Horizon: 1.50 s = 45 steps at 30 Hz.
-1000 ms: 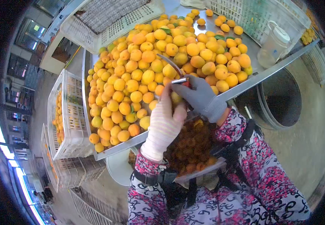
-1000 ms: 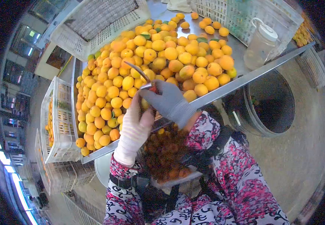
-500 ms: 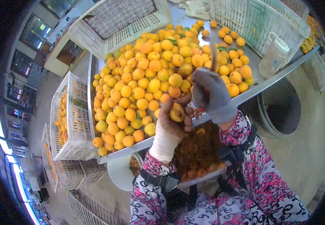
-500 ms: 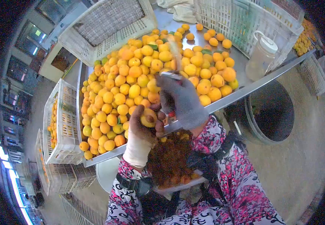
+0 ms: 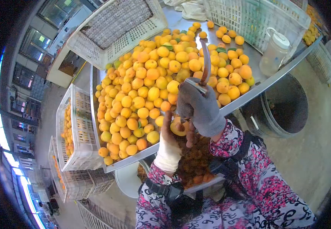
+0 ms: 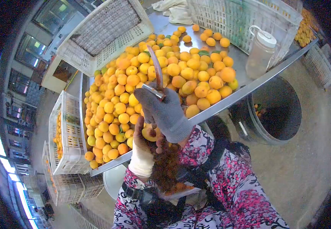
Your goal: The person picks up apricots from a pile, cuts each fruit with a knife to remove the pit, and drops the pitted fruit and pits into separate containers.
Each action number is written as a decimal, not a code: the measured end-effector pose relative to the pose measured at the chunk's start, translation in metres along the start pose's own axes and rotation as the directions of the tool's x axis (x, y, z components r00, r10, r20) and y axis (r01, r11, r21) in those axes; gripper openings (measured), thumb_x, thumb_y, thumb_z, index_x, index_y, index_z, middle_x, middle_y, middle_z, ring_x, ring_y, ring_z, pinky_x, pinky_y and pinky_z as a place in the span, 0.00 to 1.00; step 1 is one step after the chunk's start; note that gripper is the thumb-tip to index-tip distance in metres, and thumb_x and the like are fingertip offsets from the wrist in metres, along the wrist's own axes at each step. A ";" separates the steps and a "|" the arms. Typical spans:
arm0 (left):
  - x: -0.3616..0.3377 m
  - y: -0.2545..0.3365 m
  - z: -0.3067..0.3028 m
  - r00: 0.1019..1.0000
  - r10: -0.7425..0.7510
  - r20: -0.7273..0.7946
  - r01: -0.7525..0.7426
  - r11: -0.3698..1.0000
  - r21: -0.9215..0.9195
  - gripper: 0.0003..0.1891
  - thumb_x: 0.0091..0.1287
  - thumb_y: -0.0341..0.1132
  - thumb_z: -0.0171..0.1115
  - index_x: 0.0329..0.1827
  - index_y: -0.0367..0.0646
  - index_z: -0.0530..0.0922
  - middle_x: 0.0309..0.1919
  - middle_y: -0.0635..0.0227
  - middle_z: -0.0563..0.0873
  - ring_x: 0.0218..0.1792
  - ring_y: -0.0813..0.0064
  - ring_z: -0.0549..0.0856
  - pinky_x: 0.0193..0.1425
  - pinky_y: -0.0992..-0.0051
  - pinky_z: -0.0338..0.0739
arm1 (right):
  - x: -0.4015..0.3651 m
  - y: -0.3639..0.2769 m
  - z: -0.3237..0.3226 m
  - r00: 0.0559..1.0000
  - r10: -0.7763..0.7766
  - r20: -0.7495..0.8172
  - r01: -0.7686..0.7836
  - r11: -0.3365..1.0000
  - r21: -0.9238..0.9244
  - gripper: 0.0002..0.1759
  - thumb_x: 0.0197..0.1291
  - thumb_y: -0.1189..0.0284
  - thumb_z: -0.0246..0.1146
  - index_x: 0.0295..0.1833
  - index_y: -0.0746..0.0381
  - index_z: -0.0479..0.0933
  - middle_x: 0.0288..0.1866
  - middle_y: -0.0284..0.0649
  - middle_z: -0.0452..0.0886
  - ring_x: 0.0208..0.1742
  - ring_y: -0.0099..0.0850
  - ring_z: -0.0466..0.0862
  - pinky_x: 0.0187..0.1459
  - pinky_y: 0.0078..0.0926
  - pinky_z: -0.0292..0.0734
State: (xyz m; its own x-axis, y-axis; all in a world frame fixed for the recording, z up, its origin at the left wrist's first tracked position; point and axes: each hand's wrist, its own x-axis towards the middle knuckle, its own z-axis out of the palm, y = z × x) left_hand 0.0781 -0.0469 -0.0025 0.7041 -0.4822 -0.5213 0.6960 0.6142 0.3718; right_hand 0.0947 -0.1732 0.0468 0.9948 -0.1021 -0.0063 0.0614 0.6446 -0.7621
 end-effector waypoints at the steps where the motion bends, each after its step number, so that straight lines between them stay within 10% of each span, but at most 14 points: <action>1: 0.001 0.001 -0.003 1.000 0.000 0.000 0.000 1.000 0.001 0.26 0.67 0.58 0.44 0.47 0.41 0.72 0.31 0.60 0.79 0.24 0.72 0.77 0.19 0.80 0.69 | 0.000 0.002 -0.002 0.999 -0.034 0.021 0.034 0.998 -0.043 0.12 0.65 0.68 0.54 0.29 0.58 0.65 0.18 0.27 0.64 0.15 0.16 0.62 0.18 0.17 0.57; 3: 0.005 0.004 -0.009 0.957 -0.080 0.278 0.046 0.991 0.123 0.27 0.66 0.59 0.43 0.44 0.40 0.72 0.22 0.61 0.77 0.15 0.73 0.73 0.13 0.79 0.63 | 0.000 0.004 -0.004 0.997 -0.071 0.039 0.074 0.994 -0.085 0.11 0.65 0.68 0.54 0.29 0.58 0.66 0.18 0.27 0.64 0.15 0.16 0.62 0.18 0.17 0.57; 14: 0.004 0.002 -0.009 0.958 -0.151 0.243 0.163 0.986 -0.029 0.24 0.67 0.55 0.41 0.36 0.40 0.71 0.12 0.66 0.72 0.04 0.77 0.61 0.09 0.78 0.57 | 0.020 0.017 -0.026 0.989 0.137 0.063 -0.150 0.857 0.494 0.28 0.68 0.51 0.49 0.17 0.50 0.54 0.10 0.25 0.48 0.09 0.21 0.51 0.13 0.22 0.47; 28: 0.011 0.007 -0.020 0.880 -0.267 0.392 0.277 0.960 0.033 0.25 0.66 0.58 0.45 0.33 0.44 0.76 0.12 0.69 0.72 0.07 0.78 0.64 0.15 0.76 0.63 | 0.021 0.024 -0.013 0.980 0.067 0.187 -0.156 0.843 0.515 0.24 0.68 0.54 0.49 0.20 0.51 0.57 0.11 0.25 0.51 0.08 0.20 0.52 0.12 0.21 0.48; 30: 0.007 0.009 0.006 0.992 -0.074 -0.100 0.073 0.997 -0.010 0.27 0.66 0.58 0.44 0.41 0.40 0.76 0.13 0.69 0.72 0.07 0.79 0.64 0.11 0.80 0.58 | 0.025 0.018 -0.010 0.997 0.062 0.049 -0.078 0.860 0.505 0.22 0.67 0.57 0.52 0.20 0.50 0.59 0.10 0.25 0.55 0.07 0.20 0.54 0.10 0.22 0.49; 31: 0.021 0.017 -0.026 0.944 -0.134 0.302 0.095 0.986 0.140 0.26 0.66 0.57 0.47 0.42 0.40 0.76 0.21 0.67 0.78 0.13 0.79 0.72 0.15 0.83 0.63 | 0.026 0.013 -0.012 0.999 -0.028 0.020 0.019 0.933 0.360 0.19 0.67 0.59 0.53 0.22 0.51 0.62 0.10 0.26 0.58 0.07 0.20 0.56 0.10 0.21 0.50; 32: 0.017 0.016 -0.021 0.943 -0.129 0.305 0.090 0.986 0.139 0.26 0.66 0.57 0.47 0.42 0.40 0.76 0.21 0.67 0.78 0.13 0.79 0.72 0.15 0.83 0.63 | 0.026 0.009 -0.015 0.993 -0.121 0.007 0.117 0.972 0.203 0.17 0.67 0.61 0.54 0.24 0.51 0.66 0.11 0.26 0.61 0.07 0.20 0.58 0.10 0.21 0.51; 34: 0.000 0.013 0.004 0.950 0.312 0.024 -0.307 0.915 0.263 0.24 0.66 0.54 0.49 0.43 0.39 0.75 0.28 0.65 0.80 0.21 0.81 0.77 0.18 0.86 0.66 | 0.026 0.017 -0.026 0.989 -0.147 0.028 0.150 0.981 -0.121 0.10 0.64 0.62 0.57 0.32 0.54 0.74 0.13 0.32 0.69 0.12 0.25 0.69 0.14 0.24 0.63; 36: 0.000 0.011 0.016 0.896 0.419 -0.147 -0.353 0.874 0.334 0.23 0.66 0.54 0.50 0.45 0.41 0.75 0.28 0.66 0.80 0.23 0.80 0.79 0.20 0.84 0.69 | 0.019 0.031 -0.027 0.902 -0.219 0.371 0.426 0.584 -0.691 0.12 0.59 0.60 0.60 0.40 0.57 0.76 0.20 0.40 0.76 0.21 0.35 0.79 0.24 0.32 0.73; 39: -0.003 0.007 0.032 0.862 0.493 -0.114 -0.460 0.857 0.233 0.20 0.67 0.52 0.52 0.47 0.45 0.76 0.32 0.71 0.81 0.32 0.73 0.80 0.36 0.73 0.77 | 0.001 0.035 -0.024 0.907 0.027 0.420 0.399 0.268 -0.877 0.15 0.56 0.64 0.62 0.43 0.64 0.75 0.33 0.44 0.81 0.36 0.39 0.82 0.39 0.31 0.76; 45: 0.000 0.007 0.008 0.948 0.309 0.070 -0.316 0.939 0.133 0.21 0.68 0.50 0.53 0.54 0.43 0.74 0.42 0.66 0.82 0.45 0.72 0.81 0.53 0.70 0.75 | -0.001 0.021 -0.028 0.889 0.185 0.420 0.362 0.278 -0.890 0.20 0.51 0.64 0.66 0.45 0.64 0.74 0.36 0.50 0.80 0.40 0.45 0.82 0.40 0.35 0.76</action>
State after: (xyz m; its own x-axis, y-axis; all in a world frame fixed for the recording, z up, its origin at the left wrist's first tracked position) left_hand 0.0844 -0.0477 0.0061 0.8928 -0.3114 -0.3255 0.4501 0.6463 0.6161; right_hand 0.0929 -0.1808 0.0132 0.9296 0.3467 0.1247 0.3045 -0.5321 -0.7900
